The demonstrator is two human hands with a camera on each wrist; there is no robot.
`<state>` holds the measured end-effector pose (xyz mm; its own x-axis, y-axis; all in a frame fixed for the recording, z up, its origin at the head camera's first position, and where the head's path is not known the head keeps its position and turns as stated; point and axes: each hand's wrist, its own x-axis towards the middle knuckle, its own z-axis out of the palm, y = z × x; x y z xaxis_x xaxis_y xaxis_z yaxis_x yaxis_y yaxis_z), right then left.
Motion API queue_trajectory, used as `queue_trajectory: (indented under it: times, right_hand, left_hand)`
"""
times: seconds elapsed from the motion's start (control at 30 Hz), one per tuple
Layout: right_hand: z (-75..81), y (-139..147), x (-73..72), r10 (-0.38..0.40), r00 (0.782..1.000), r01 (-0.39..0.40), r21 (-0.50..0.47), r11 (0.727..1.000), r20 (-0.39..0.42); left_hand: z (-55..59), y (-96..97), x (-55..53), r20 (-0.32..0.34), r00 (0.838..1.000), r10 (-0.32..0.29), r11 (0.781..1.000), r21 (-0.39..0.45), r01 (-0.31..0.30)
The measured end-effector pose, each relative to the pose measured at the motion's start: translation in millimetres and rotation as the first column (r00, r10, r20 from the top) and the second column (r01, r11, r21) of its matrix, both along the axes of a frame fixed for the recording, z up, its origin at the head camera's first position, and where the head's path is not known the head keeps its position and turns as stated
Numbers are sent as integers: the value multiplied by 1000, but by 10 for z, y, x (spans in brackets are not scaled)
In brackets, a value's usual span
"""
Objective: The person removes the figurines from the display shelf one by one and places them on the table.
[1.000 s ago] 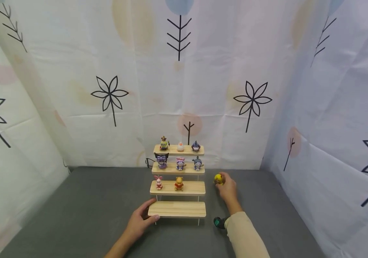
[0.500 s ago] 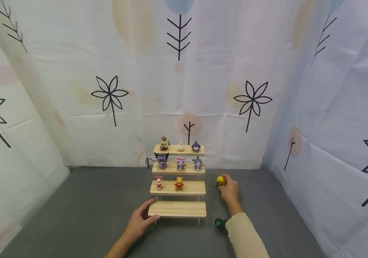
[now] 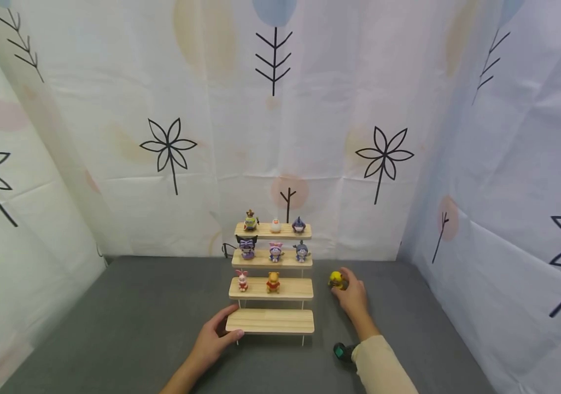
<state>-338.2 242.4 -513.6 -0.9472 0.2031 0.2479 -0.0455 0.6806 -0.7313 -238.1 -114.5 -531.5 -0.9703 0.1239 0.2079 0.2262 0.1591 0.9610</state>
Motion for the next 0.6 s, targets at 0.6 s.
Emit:
queue_trajectory:
  times: [0.6]
  right_hand:
    - [137,95,377,65,968,-77,-40,996,-242]
  left_hand:
    - [-28,11,0,-16,1000,9,1000,5,-9]
